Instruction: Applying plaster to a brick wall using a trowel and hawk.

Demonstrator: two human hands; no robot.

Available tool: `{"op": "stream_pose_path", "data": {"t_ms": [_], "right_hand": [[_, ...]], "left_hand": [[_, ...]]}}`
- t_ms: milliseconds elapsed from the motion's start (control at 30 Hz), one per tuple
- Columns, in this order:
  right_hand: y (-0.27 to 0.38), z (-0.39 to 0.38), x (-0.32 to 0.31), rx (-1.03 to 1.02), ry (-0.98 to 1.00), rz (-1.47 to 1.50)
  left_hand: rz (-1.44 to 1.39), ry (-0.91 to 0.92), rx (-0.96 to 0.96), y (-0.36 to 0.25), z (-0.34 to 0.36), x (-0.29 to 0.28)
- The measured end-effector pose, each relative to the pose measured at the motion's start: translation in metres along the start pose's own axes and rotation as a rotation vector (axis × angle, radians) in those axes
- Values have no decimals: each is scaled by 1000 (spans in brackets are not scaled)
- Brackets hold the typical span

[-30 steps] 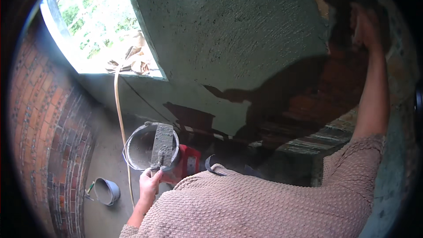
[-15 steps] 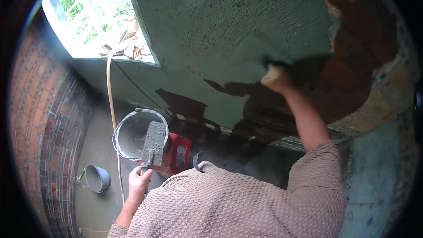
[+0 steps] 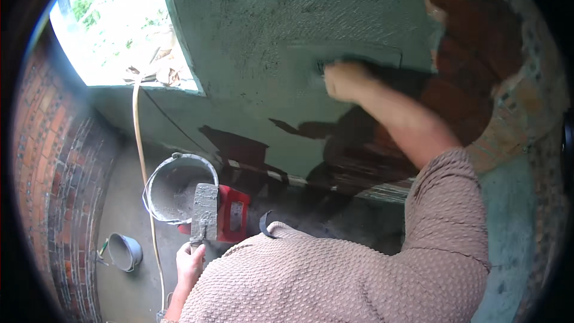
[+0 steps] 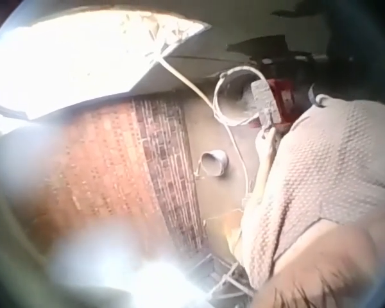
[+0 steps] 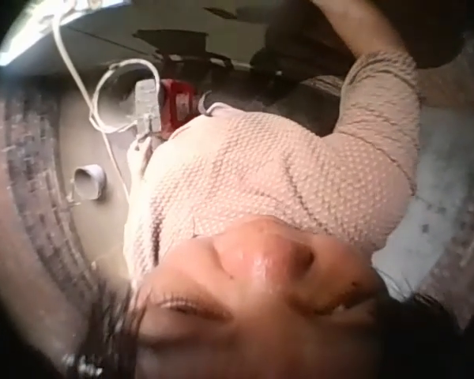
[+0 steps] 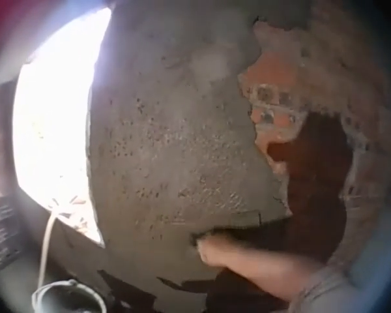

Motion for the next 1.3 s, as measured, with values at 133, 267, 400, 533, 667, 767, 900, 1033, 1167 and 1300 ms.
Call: {"op": "stream_pose_path", "data": {"t_ms": [133,267,400,533,667,767,900,1033,1167,1300], "right_hand": [[18,45,-99,36,-77,90],[-3,17,-255,94,-443,690],[-31,-10,-286,152,-573,712],[-92,4,-179,86,-307,910],[-14,-41,-63,235,-259,340],[-13,-87,8,289,-266,314],[-65,-167,106,440,-531,734],[-128,-199,156,626,-915,1474],[-133,-171,147,617,-1073,1693],[-117,-123,135,568,-1187,1909]], "left_hand": [[-11,-9,31,-19,-7,4],[-52,-5,90,-9,1,1],[-100,-45,60,4,-4,-14],[-113,-65,35,1,-5,-23],[-89,-83,29,-3,-9,-33],[-94,-71,39,-11,-8,-33],[-44,-31,43,-25,-4,-33],[92,17,26,-50,-5,-27],[119,50,56,-61,-10,-29],[196,25,36,-73,-19,-37]]}}
Point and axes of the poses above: each hand's wrist, its own z-axis towards the middle knuckle, its own x-axis out of the palm, y = z × x, the point moved 3 cm from there along z, towards the middle knuckle, and after that the axes turned 13 degrees about z, right-handed, at the moved point
